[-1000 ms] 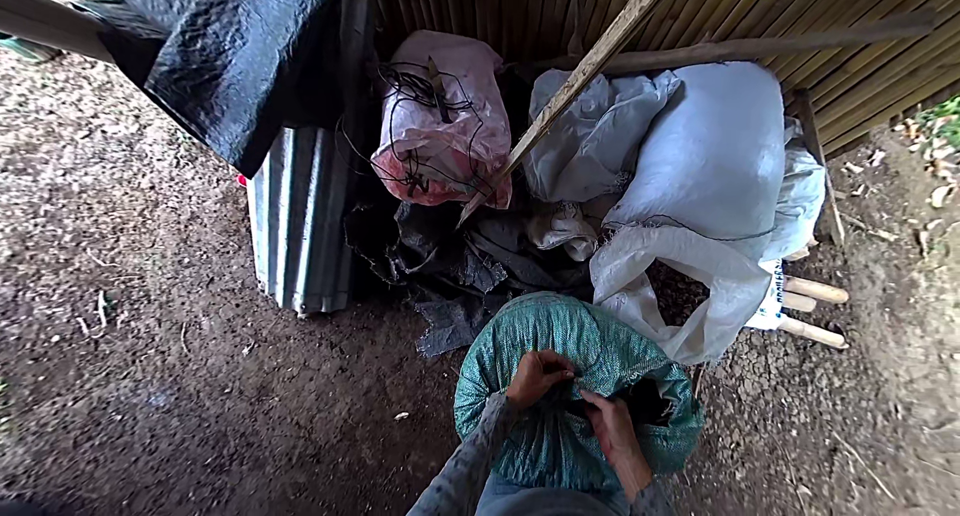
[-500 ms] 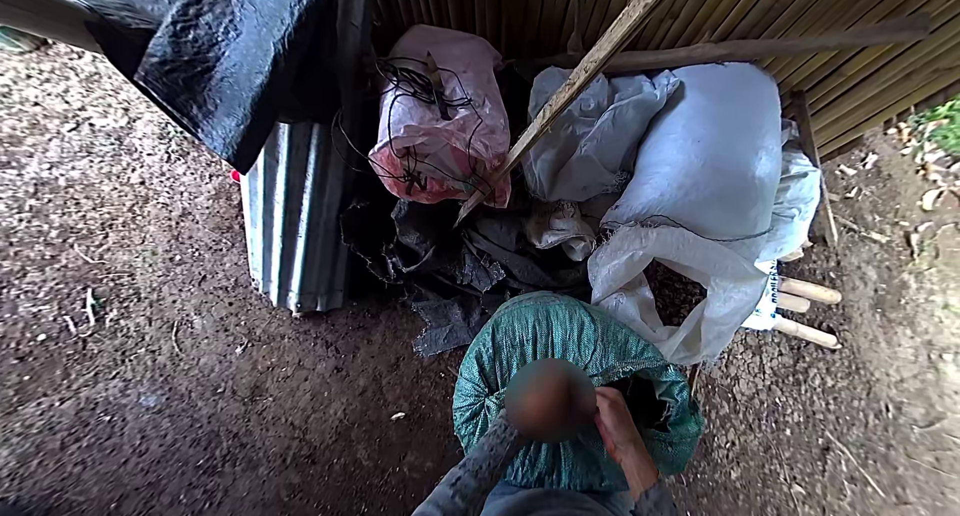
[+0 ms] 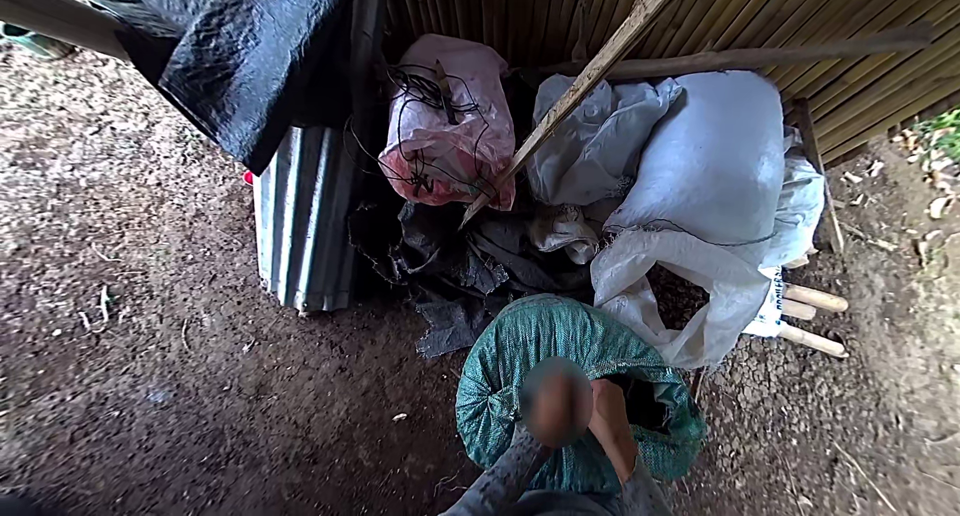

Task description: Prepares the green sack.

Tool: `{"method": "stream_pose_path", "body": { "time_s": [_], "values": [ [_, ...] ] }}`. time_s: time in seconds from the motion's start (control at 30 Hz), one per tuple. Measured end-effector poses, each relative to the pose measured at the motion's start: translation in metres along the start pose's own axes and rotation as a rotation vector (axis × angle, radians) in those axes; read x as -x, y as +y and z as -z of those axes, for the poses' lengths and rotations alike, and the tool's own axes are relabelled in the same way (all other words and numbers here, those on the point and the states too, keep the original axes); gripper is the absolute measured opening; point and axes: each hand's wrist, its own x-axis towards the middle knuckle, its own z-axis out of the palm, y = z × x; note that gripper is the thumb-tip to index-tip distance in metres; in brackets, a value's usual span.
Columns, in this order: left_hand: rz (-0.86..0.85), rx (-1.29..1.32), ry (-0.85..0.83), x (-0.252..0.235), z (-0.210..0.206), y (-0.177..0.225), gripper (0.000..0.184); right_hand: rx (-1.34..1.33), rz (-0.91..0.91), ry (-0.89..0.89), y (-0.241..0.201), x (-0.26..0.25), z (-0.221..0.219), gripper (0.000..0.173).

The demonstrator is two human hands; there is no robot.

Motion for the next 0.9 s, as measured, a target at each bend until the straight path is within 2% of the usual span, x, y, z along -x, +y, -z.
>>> {"method": "stream_pose_path", "body": {
  "time_s": [0.1,0.23,0.33,0.43,0.63,0.73,0.9],
  "values": [
    [0.078,0.081,0.019,0.001,-0.001,0.002,0.012,0.017,0.007,0.033,0.003,-0.003,-0.001,0.022],
    [0.214,0.255,0.133,0.003,-0.001,0.008,0.016,-0.058,0.084,0.145,0.013,-0.004,-0.007,0.02],
    [0.249,0.307,0.12,0.004,0.002,0.008,0.017,-0.246,0.16,0.339,0.032,-0.009,-0.02,0.017],
    [0.27,0.345,0.06,0.003,0.005,0.006,0.017,-0.333,0.168,0.43,0.044,-0.012,-0.027,0.017],
    [0.228,0.385,-0.067,-0.004,0.005,-0.002,0.025,-0.362,0.175,0.472,0.05,-0.011,-0.03,0.02],
    [0.284,0.394,-0.088,-0.009,0.0,-0.002,0.031,-0.368,0.205,0.475,0.049,-0.006,-0.036,0.015],
    [0.291,0.315,-0.085,-0.009,0.004,0.005,0.025,-0.352,0.166,0.456,0.047,-0.005,-0.042,0.015]
  ]
}}
